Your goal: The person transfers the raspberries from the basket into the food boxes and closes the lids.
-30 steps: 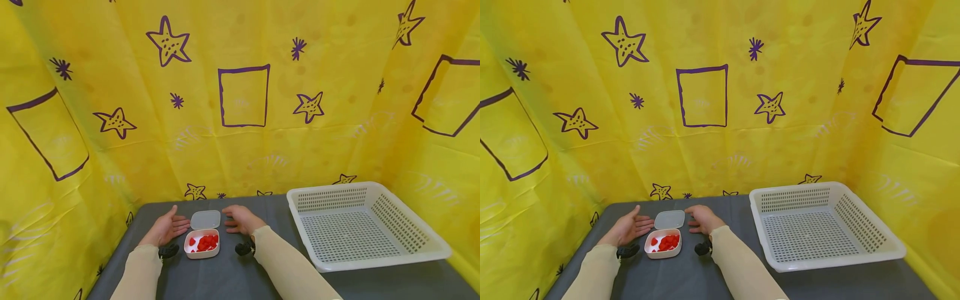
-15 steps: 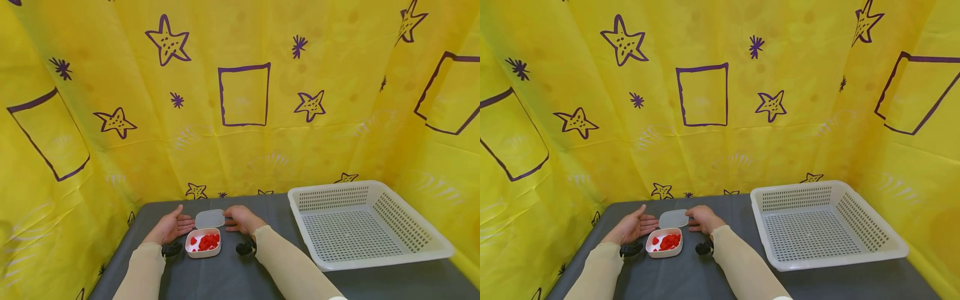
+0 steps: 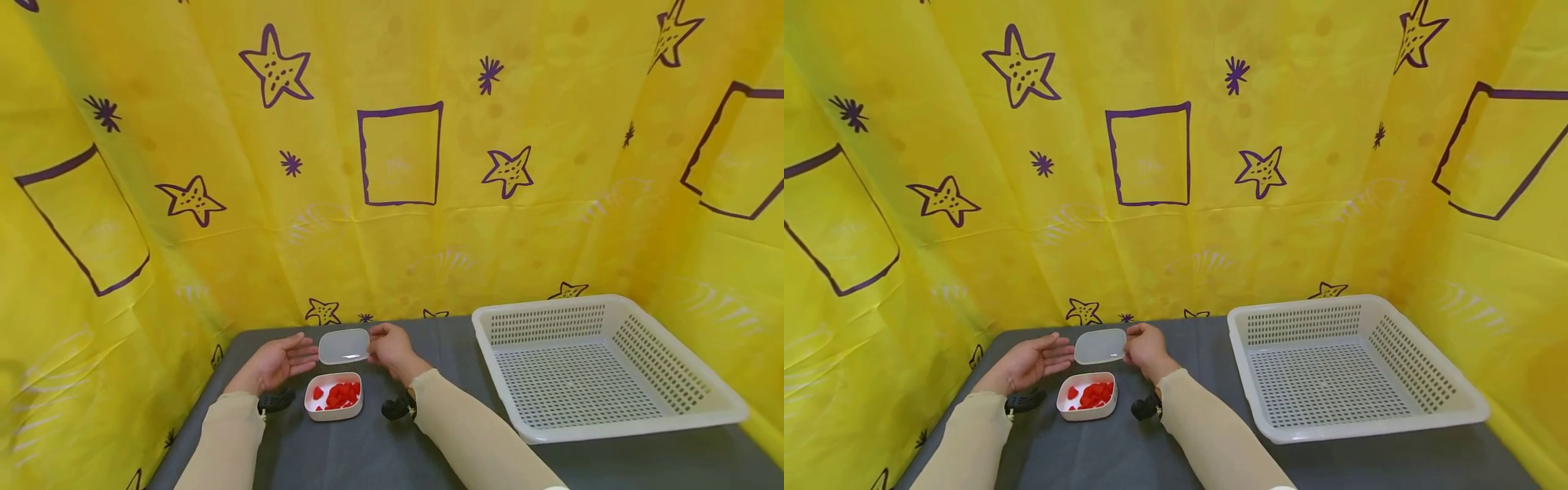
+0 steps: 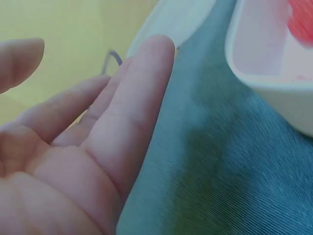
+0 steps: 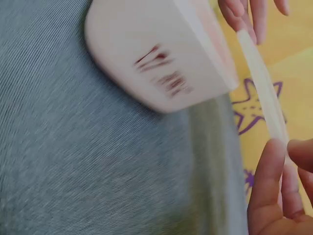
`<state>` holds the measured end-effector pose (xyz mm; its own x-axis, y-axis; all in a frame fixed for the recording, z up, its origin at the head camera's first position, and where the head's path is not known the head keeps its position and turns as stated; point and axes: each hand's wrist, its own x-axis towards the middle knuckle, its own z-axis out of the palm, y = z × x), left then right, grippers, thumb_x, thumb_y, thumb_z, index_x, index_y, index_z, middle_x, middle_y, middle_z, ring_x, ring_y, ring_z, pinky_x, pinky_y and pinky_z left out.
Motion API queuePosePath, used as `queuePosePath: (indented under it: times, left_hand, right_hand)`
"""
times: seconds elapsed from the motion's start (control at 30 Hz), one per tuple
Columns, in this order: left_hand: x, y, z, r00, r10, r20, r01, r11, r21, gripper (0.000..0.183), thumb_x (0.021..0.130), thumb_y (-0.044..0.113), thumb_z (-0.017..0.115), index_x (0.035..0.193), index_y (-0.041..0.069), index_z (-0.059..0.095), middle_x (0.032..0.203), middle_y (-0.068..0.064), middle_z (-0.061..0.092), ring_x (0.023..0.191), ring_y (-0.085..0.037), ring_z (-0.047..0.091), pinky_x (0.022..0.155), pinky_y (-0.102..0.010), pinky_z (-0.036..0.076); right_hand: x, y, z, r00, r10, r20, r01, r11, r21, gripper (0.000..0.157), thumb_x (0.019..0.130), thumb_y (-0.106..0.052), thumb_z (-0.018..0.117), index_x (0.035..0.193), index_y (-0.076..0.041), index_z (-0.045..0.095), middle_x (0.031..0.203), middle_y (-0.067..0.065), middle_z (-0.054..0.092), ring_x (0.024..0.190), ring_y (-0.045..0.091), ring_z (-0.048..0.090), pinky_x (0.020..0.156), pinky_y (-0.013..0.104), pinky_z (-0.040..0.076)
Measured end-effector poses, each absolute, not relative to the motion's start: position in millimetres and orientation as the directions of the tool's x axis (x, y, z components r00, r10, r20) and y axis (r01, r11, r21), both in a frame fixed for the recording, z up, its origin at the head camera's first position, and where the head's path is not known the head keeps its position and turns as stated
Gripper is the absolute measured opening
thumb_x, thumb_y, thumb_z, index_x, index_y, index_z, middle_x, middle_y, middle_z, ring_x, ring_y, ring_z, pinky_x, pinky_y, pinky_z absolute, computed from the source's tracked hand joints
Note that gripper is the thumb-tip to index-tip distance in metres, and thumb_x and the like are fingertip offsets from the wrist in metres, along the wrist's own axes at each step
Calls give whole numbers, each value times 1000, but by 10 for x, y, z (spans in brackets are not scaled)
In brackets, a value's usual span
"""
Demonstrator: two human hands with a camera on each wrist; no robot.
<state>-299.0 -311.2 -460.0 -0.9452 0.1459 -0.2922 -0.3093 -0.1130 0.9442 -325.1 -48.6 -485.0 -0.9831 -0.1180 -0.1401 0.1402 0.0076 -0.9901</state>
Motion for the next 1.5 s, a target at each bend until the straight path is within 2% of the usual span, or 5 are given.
queuePosePath:
  times: [0.2, 0.53, 0.83, 1.23, 1.5]
  left_hand:
    - [-2971, -3043, -4412, -949, 177, -262, -280, -84, 956, 53, 108, 25, 46, 141, -16, 37, 123, -27, 61, 111, -42, 62, 95, -50, 48]
    - [-2795, -2997, -4260, -962, 123, -244, -244, 10, 970, 43, 103, 17, 57, 133, -13, 52, 118, -23, 63, 105, -39, 65, 93, -48, 49]
    - [-2519, -3018, -4171, -985, 87, -151, -129, 218, 967, 34, 96, 25, 69, 116, -3, 71, 113, -16, 69, 113, -35, 61, 109, -53, 34]
    - [-2350, -2977, -4389, -991, 116, -72, -42, 247, 968, 42, 92, 18, 74, 127, -4, 64, 121, -15, 66, 111, -32, 58, 104, -52, 39]
    - [-2256, -2944, -4502, -990, 140, 15, 53, 276, 960, 47, 88, 17, 78, 128, -3, 64, 122, -16, 66, 107, -27, 63, 90, -27, 50]
  right_hand:
    - [-3241, -489, -4665, -987, -112, -115, 108, 64, -992, 44, 84, 10, 69, 126, -1, 63, 106, 12, 60, 78, 26, 59, 63, 30, 56]
    - [-3082, -472, -4588, -965, -177, 193, -238, 282, -929, 25, 87, 4, 68, 108, -8, 75, 91, 1, 66, 81, 17, 58, 67, 27, 52]
    - [-2881, -467, -4577, -946, -161, 283, -319, 289, -903, 13, 90, -8, 74, 99, -15, 81, 95, -7, 67, 89, 15, 61, 76, 31, 54]
    - [-2680, -534, -4587, -984, -62, 165, -170, 81, -982, 17, 91, -1, 69, 102, -8, 80, 107, 5, 72, 97, 22, 67, 81, 33, 56]
    - [-2631, -528, -4651, -996, -33, 87, -84, -64, -994, 17, 91, 0, 70, 104, -4, 79, 111, 5, 70, 98, 23, 64, 83, 34, 56]
